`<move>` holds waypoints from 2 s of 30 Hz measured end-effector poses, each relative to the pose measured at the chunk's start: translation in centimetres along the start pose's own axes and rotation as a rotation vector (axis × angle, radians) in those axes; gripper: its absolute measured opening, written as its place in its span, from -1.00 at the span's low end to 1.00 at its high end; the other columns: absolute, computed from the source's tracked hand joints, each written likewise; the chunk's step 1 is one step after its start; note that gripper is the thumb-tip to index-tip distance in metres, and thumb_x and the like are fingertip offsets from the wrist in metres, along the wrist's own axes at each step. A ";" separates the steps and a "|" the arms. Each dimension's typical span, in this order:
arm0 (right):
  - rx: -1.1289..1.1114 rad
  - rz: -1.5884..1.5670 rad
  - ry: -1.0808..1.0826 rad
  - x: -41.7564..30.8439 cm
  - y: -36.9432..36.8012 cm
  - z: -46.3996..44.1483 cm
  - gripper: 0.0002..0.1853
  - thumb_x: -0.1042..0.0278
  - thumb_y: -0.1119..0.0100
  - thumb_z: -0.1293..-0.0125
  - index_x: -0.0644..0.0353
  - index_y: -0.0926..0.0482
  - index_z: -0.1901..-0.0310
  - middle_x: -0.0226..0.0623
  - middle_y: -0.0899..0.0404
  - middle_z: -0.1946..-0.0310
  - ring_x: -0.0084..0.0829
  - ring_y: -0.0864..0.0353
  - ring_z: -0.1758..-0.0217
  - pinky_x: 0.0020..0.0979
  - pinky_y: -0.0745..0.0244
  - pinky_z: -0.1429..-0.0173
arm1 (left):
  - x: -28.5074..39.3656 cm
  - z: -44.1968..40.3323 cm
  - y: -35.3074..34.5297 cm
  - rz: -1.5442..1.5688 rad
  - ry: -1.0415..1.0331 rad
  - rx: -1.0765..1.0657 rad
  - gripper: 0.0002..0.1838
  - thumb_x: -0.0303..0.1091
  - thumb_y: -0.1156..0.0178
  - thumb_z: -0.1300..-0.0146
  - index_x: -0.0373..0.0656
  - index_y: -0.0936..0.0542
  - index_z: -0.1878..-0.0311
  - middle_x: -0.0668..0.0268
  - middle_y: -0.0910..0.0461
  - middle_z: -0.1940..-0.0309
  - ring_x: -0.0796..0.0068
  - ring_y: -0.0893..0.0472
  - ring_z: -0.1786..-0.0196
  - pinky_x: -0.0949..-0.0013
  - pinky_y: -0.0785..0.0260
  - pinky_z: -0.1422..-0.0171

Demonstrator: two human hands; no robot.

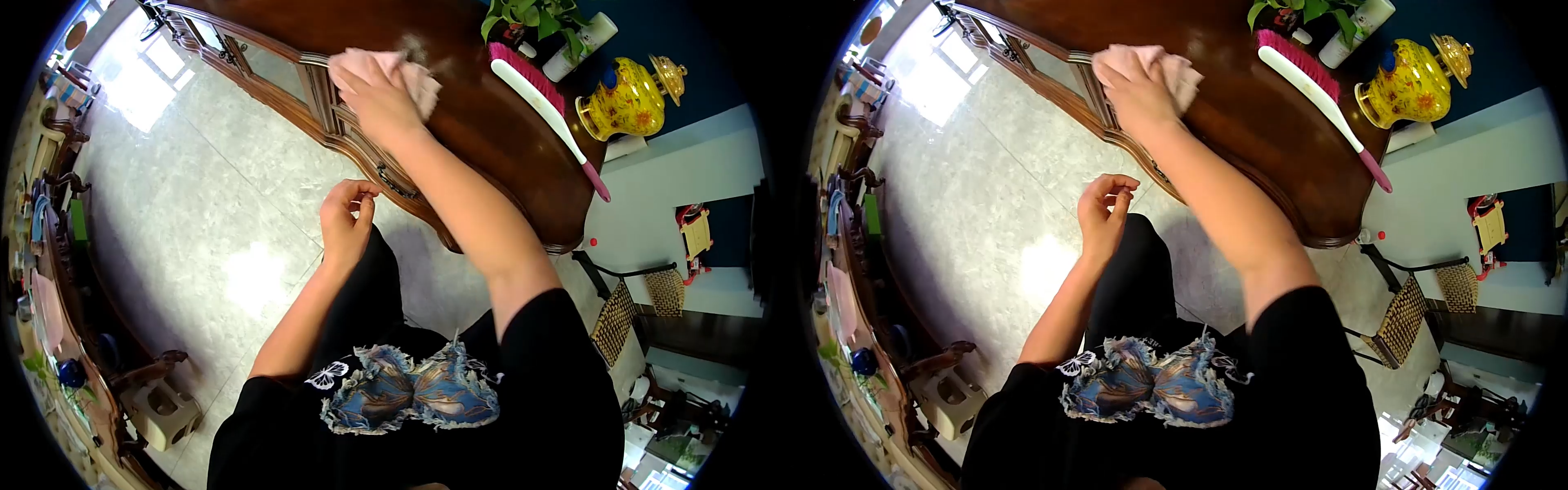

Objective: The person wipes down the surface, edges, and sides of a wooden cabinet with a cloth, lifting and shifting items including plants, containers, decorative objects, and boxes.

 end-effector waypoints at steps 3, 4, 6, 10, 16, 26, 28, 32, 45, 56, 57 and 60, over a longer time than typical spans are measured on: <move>0.103 -0.138 -0.053 1.3 3.2 10.3 -0.51 0.38 -0.03 -0.41 -0.16 -0.64 -0.34 -0.61 -0.31 -0.59 -0.12 -0.19 -0.66 0.19 -0.06 -0.64 | -0.5 0.0 -2.0 0.068 0.020 -0.007 -0.84 -0.66 -0.19 -0.31 -0.27 -0.73 0.16 0.23 -0.70 0.27 0.42 -0.68 0.26 0.38 -0.52 0.19; 0.053 -0.120 -0.087 1.8 4.7 13.9 -0.48 0.39 -0.03 -0.39 -0.18 -0.64 -0.34 -0.63 -0.31 -0.59 -0.14 -0.19 -0.67 0.16 -0.07 -0.65 | -0.3 -0.1 -2.6 0.074 0.022 -0.005 -0.84 -0.66 -0.19 -0.31 -0.27 -0.73 0.16 0.23 -0.70 0.27 0.42 -0.68 0.26 0.38 -0.52 0.19; -0.036 -0.011 -0.149 3.5 6.0 20.6 -0.46 0.41 -0.03 -0.37 -0.23 -0.63 -0.36 -0.68 -0.30 -0.60 -0.17 -0.17 -0.68 0.08 -0.11 -0.65 | 0.3 -0.6 -3.8 0.036 -0.026 -0.091 -0.85 -0.64 -0.20 -0.31 -0.27 -0.73 0.17 0.22 -0.68 0.31 0.42 -0.66 0.31 0.37 -0.47 0.24; -0.123 0.059 -0.346 4.7 9.3 29.4 -0.49 0.44 -0.10 -0.35 -0.27 -0.68 -0.28 -0.75 -0.32 -0.58 -0.24 -0.19 -0.68 0.04 -0.21 -0.61 | 1.8 -1.3 -6.2 0.081 -0.022 -0.137 -0.87 -0.61 -0.21 -0.32 -0.28 -0.73 0.18 0.28 -0.60 0.39 0.51 -0.55 0.41 0.41 -0.40 0.30; -0.129 -0.068 -0.479 4.6 10.7 35.0 -0.48 0.49 -0.11 -0.37 -0.36 -0.73 -0.24 -0.71 -0.35 -0.57 -0.17 -0.24 -0.65 -0.09 -0.20 -0.65 | 3.3 0.0 -7.5 0.082 0.026 -0.221 -0.87 -0.60 -0.20 -0.35 -0.29 -0.73 0.17 0.30 -0.63 0.38 0.56 -0.58 0.40 0.44 -0.44 0.27; 0.680 -1.904 -1.029 6.6 13.0 31.7 -0.33 0.44 0.02 -0.61 0.13 -0.05 -0.67 -0.19 -0.18 -0.63 -0.27 -0.33 -0.59 -0.22 -0.26 -0.63 | 4.7 3.1 -7.5 0.747 0.366 -0.210 -0.57 -0.15 0.02 -0.66 -0.24 -0.59 -0.34 0.14 -0.69 -0.11 0.35 -0.66 -0.19 0.24 -0.45 -0.43; 0.617 -2.131 -0.957 5.6 11.3 29.9 -0.32 0.34 -0.02 -0.63 0.12 -0.05 -0.68 -0.18 -0.20 -0.62 -0.29 -0.30 -0.60 -0.22 -0.28 -0.62 | 6.4 3.7 -8.2 0.741 0.349 -0.235 -0.35 0.11 0.11 -0.66 -0.21 -0.41 -0.52 0.08 -0.56 -0.33 0.26 -0.54 -0.39 0.12 -0.25 -0.62; 0.010 -1.303 -0.230 1.5 12.8 23.9 -0.34 0.18 -0.19 -0.53 0.04 -0.29 -0.60 -0.17 -0.13 -0.67 -0.10 -0.11 -0.72 -0.13 0.06 -0.74 | 5.4 5.5 -10.5 1.576 0.680 -0.323 -0.34 0.21 0.14 -0.64 0.02 -0.30 -0.60 0.19 -0.43 -0.49 0.15 -0.43 -0.50 0.00 -0.17 -0.66; 0.244 -0.400 -0.144 16.0 1.1 12.8 -0.51 0.25 -0.16 -0.52 0.00 -0.48 -0.44 -0.08 -0.43 -0.47 0.03 -0.37 -0.52 -0.12 -0.30 -0.58 | -7.7 -6.0 -4.2 1.458 0.409 0.403 -0.56 0.12 0.05 -0.59 0.08 -0.32 0.38 0.42 -0.27 0.53 0.40 -0.26 0.50 0.34 -0.22 0.36; 0.104 -0.484 -0.296 15.8 1.7 12.1 -0.61 0.28 -0.19 -0.46 0.00 -0.62 -0.29 -0.28 -0.53 -0.41 -0.13 -0.42 -0.49 -0.18 -0.27 -0.59 | -9.3 -14.9 -11.4 0.143 0.087 0.408 -0.24 0.11 0.49 -0.70 -0.16 0.26 -0.73 -0.01 0.13 -0.74 -0.05 0.17 -0.76 0.11 0.30 -0.80; 0.112 -0.462 -0.290 15.7 1.7 12.1 -0.60 0.30 -0.18 -0.45 0.01 -0.61 -0.29 -0.26 -0.53 -0.40 -0.13 -0.42 -0.48 -0.17 -0.27 -0.58 | -10.8 -15.0 -12.0 0.025 0.113 0.363 -0.24 0.11 0.53 -0.70 -0.17 0.31 -0.73 -0.08 0.13 -0.73 -0.06 0.15 -0.76 0.11 0.29 -0.80; 0.118 -0.429 -0.286 15.3 2.0 11.9 -0.59 0.35 -0.17 -0.43 0.04 -0.60 -0.29 -0.23 -0.54 -0.37 -0.11 -0.43 -0.47 -0.15 -0.27 -0.58 | -11.2 -17.0 -11.5 -0.002 -0.006 0.498 -0.25 0.10 0.53 -0.71 -0.17 0.30 -0.73 -0.13 0.12 -0.72 -0.08 0.13 -0.76 0.11 0.30 -0.80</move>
Point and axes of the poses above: each hand's wrist, its own z-axis away from the middle knuckle, its own y-axis out of the back of the hand, x = y × z, the point moved 4 cm from there along -z, towards the middle knuckle
